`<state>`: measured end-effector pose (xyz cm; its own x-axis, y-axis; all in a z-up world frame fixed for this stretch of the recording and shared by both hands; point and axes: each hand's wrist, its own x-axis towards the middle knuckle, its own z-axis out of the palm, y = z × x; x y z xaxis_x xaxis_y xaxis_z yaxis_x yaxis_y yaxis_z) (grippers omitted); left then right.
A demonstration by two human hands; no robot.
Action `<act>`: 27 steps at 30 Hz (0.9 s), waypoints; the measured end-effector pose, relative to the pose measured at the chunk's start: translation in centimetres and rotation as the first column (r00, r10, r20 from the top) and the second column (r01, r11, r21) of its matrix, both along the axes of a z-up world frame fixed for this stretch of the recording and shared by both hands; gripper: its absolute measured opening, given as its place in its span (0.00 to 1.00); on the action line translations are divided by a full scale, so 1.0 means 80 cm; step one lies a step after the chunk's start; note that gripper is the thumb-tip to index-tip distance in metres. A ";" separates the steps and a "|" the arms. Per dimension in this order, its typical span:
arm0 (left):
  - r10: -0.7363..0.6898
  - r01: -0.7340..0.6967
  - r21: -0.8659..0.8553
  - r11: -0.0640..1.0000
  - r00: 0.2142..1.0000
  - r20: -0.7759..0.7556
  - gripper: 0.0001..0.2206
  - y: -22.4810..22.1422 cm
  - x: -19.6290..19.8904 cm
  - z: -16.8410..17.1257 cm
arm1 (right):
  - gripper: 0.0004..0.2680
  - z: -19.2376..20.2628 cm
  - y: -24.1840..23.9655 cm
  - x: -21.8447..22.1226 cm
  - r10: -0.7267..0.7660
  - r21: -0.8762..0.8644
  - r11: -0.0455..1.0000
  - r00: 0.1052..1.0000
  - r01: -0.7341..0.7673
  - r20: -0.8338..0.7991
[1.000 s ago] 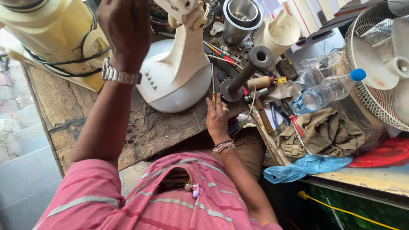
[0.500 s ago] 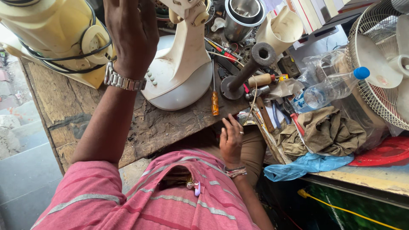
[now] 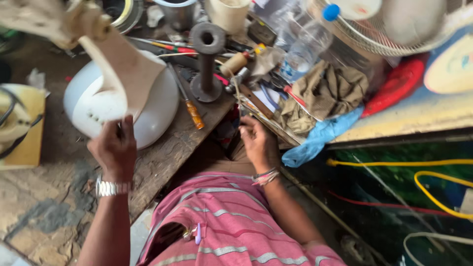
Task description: The person uses a screwdriver to tighten screws on the central hub of a disassembled table fan. They then reattach the fan blades and secure the front wire cage to complete the assembly.
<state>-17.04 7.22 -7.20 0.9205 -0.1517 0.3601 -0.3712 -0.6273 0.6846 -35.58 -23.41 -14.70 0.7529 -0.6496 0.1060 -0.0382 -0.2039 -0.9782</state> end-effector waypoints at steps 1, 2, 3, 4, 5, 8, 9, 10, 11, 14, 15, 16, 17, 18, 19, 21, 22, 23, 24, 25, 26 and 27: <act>-0.066 0.066 0.049 0.997 0.998 -0.001 0.12 -0.002 -0.006 -0.009 | 0.14 0.013 -0.013 0.004 -0.038 0.123 0.992 0.998 0.031 0.053; -0.132 0.132 0.098 0.986 0.991 -0.005 0.14 -0.007 -0.010 -0.016 | 0.14 0.030 -0.027 0.005 -0.082 0.245 0.968 0.991 0.055 0.103; -0.179 0.179 0.149 0.972 0.984 -0.013 0.16 -0.007 -0.014 -0.018 | 0.14 0.050 -0.045 0.008 -0.171 0.381 0.918 0.975 0.105 0.144; -0.220 0.215 0.187 0.959 0.975 0.010 0.15 -0.006 -0.016 -0.017 | 0.15 0.071 -0.064 0.010 -0.263 0.512 0.847 0.950 0.142 0.171; -0.260 0.246 0.224 0.943 0.965 0.033 0.13 -0.009 -0.022 -0.016 | 0.14 0.095 -0.089 0.010 -0.281 0.536 0.838 0.925 0.107 0.255; -0.303 0.289 0.205 0.935 0.952 0.038 0.08 -0.021 -0.038 0.001 | 0.19 0.161 -0.174 0.006 -0.343 0.600 0.798 0.864 0.061 0.369; -0.305 0.295 0.177 0.939 0.952 0.032 0.08 -0.024 -0.041 0.008 | 0.24 0.179 -0.201 0.003 -0.432 0.648 0.754 0.825 0.108 0.365; -0.303 0.292 0.151 0.944 0.951 0.054 0.08 -0.028 -0.045 0.015 | 0.29 0.195 -0.226 0.001 -0.517 0.693 0.705 0.779 0.152 0.356; -0.302 0.291 0.125 0.948 0.950 0.076 0.08 -0.030 -0.049 0.021 | 0.34 0.207 -0.248 0.001 -0.554 0.704 0.688 0.756 0.179 0.349; -0.313 0.305 0.086 0.948 0.946 0.091 0.07 -0.035 -0.058 0.034 | 0.42 0.226 -0.301 0.005 -0.539 0.761 0.640 0.769 0.108 0.344; -0.315 0.309 0.080 0.948 0.945 0.088 0.06 -0.036 -0.058 0.036 | 0.43 0.226 -0.314 0.005 -0.509 0.781 0.622 0.787 0.057 0.348; -0.326 0.321 0.073 0.944 0.942 0.082 0.06 -0.037 -0.056 0.037 | 0.42 0.224 -0.325 0.003 -0.509 0.768 0.635 0.794 0.085 0.333; -0.334 0.329 0.068 0.942 0.940 0.070 0.06 -0.036 -0.057 0.037 | 0.41 0.221 -0.336 0.003 -0.507 0.755 0.645 0.803 0.113 0.313; -0.342 0.338 0.062 0.939 0.938 0.058 0.06 -0.035 -0.059 0.036 | 0.40 0.217 -0.347 0.003 -0.506 0.741 0.656 0.812 0.141 0.293; -0.343 0.340 0.061 0.939 0.937 0.059 0.05 -0.034 -0.059 0.036 | 0.38 0.213 -0.356 0.005 -0.446 0.730 0.678 0.837 0.084 0.317; -0.346 0.343 0.058 0.938 0.936 0.068 0.05 -0.033 -0.059 0.038 | 0.35 0.208 -0.375 0.009 -0.320 0.701 0.712 0.872 -0.037 0.370; -0.350 0.347 0.055 0.936 0.934 0.064 0.05 -0.032 -0.058 0.039 | 0.32 0.210 -0.384 0.011 -0.328 0.703 0.709 0.856 -0.056 0.400; -0.351 0.348 0.051 0.936 0.934 0.060 0.05 -0.031 -0.058 0.041 | 0.30 0.214 -0.392 0.013 -0.334 0.704 0.706 0.840 -0.078 0.428; -0.352 0.350 0.046 0.936 0.934 0.055 0.05 -0.030 -0.057 0.042 | 0.27 0.220 -0.396 0.015 -0.339 0.704 0.704 0.823 -0.099 0.455; -0.356 0.353 0.069 0.933 0.933 0.047 0.05 -0.029 -0.057 0.042 | 0.27 0.228 -0.399 0.016 -0.326 0.694 0.711 0.824 -0.109 0.463; -0.360 0.355 0.092 0.930 0.932 0.038 0.05 -0.028 -0.055 0.042 | 0.26 0.239 -0.402 0.016 -0.313 0.685 0.719 0.825 -0.119 0.471; -0.364 0.359 0.117 0.926 0.931 0.028 0.05 -0.025 -0.055 0.041 | 0.26 0.249 -0.400 0.016 -0.301 0.678 0.724 0.826 -0.128 0.477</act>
